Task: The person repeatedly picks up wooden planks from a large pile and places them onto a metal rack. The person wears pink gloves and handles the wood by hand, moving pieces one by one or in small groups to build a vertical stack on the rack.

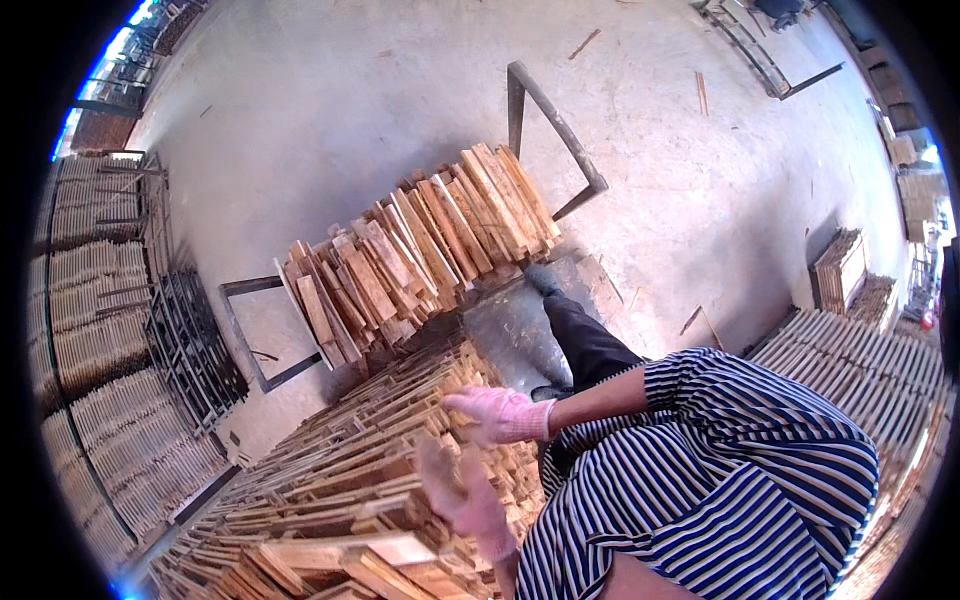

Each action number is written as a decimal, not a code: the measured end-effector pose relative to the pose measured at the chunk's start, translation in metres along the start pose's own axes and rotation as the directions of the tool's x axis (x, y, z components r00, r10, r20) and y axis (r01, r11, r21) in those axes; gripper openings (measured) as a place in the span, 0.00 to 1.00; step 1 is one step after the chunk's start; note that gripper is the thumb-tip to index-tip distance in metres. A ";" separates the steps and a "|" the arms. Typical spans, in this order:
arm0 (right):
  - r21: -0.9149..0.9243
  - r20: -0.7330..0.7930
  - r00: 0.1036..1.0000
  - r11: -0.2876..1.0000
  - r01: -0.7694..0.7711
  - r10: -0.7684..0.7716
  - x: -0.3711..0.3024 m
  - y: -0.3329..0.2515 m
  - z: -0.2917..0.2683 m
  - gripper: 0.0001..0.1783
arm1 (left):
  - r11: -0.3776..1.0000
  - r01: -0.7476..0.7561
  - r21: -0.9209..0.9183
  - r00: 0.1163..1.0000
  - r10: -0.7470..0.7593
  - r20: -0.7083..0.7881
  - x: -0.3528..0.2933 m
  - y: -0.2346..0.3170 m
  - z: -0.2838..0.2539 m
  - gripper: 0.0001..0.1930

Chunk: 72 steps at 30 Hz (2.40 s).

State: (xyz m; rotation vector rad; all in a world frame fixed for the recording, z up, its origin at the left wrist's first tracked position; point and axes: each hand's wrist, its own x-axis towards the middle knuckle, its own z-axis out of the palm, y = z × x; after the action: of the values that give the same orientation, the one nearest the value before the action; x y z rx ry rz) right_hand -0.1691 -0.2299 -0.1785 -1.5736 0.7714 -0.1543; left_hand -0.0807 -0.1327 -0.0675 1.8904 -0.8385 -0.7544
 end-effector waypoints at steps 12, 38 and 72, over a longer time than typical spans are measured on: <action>-0.087 -0.253 0.707 0.712 -0.697 0.661 0.094 0.305 -0.171 0.34 | 0.782 0.568 0.255 0.674 -0.620 0.402 0.212 -0.318 0.239 0.39; 0.458 -0.477 0.369 0.584 -0.670 0.798 0.408 0.805 -0.144 0.60 | 0.764 0.412 0.497 0.724 -0.605 0.330 0.410 -0.767 0.613 0.65; 0.704 -0.073 0.667 0.512 -0.492 0.741 0.318 0.600 -0.182 0.68 | 0.015 0.941 -0.338 0.305 -0.465 0.831 0.330 -0.568 0.445 0.27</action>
State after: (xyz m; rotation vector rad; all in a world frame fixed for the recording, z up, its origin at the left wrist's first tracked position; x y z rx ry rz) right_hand -0.2498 -0.5329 -0.8079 -0.5202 1.3917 -0.1483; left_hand -0.0957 -0.4076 -0.8118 1.0109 0.5144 -2.0129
